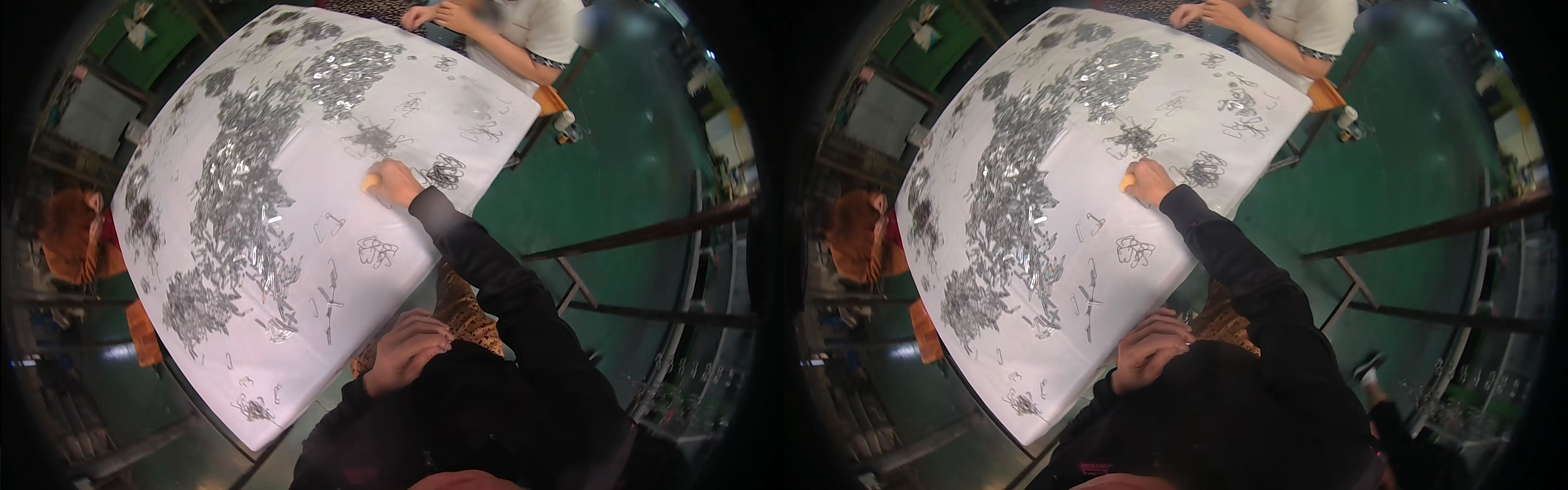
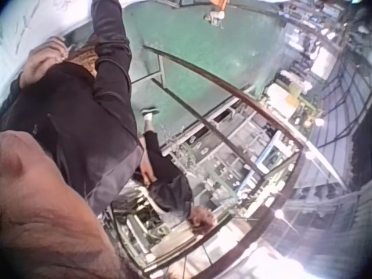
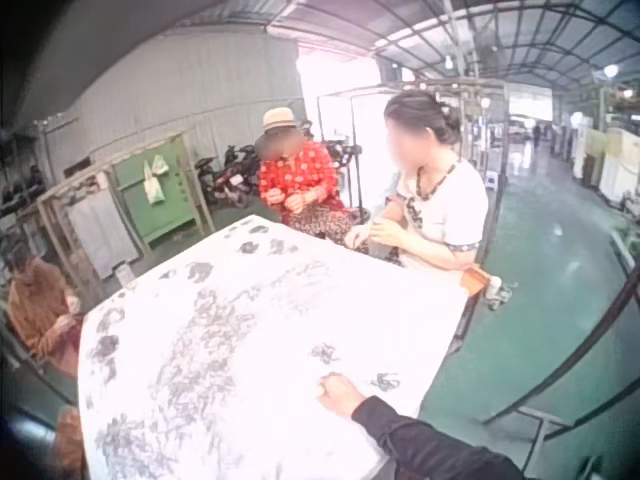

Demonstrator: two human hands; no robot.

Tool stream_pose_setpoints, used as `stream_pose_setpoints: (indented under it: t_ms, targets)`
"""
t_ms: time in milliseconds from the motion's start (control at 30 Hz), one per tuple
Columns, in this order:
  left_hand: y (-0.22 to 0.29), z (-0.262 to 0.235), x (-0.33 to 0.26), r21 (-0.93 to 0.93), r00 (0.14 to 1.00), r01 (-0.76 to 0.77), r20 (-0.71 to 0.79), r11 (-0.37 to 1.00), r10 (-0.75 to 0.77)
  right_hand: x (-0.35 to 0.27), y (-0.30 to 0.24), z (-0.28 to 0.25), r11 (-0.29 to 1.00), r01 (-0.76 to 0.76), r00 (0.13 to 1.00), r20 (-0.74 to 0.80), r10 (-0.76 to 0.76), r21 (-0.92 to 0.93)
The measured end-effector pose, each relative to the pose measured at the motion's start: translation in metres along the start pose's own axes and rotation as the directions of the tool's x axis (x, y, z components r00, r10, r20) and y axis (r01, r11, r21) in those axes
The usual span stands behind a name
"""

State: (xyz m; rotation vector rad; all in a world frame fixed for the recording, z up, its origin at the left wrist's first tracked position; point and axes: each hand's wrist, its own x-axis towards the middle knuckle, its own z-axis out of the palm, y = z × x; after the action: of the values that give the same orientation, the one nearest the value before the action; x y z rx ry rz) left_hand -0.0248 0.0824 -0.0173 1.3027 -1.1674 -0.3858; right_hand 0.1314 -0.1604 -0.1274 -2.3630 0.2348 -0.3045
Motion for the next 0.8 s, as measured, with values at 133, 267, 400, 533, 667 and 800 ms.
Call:
stream_pose_setpoints:
  t_ms: [133, 267, 400, 533, 667, 800]
  targets:
    - [-0.002, 0.005, 0.005, 0.017, 1.0, 0.012, 0.022, 1.0, -0.013, -0.024, -0.035, -0.052, 0.806, -0.169, 0.974, -0.031, 0.226, 0.567]
    - [-0.01, 0.011, 0.011, -0.003, 1.0, 0.006, 0.022, 1.0, -0.006, -0.098, -0.097, -0.131, 0.024, -0.241, 0.966, 0.242, -0.091, 0.97]
    - [-0.025, 0.014, 0.018, 0.031, 1.0, -0.018, 0.011, 0.999, 0.018, -0.173, -0.156, -0.187, -0.22, -0.265, 0.909, 0.167, -0.381, 0.939]
    - [-0.031, 0.013, 0.024, 0.083, 0.999, -0.036, 0.018, 0.996, 0.035, -0.192, -0.18, -0.194, -0.242, -0.001, 0.897, -0.106, -0.429, 0.97]
    - [-0.025, 0.013, 0.028, -0.009, 0.997, -0.011, -0.078, 1.0, 0.011, -0.182, -0.187, -0.188, -0.259, 0.213, 0.733, -0.329, -0.595, 0.942]
    - [-0.021, 0.01, 0.031, 0.05, 1.0, -0.023, -0.015, 0.998, 0.023, -0.176, -0.202, -0.194, -0.208, 0.405, 0.557, -0.421, -0.716, 0.89]
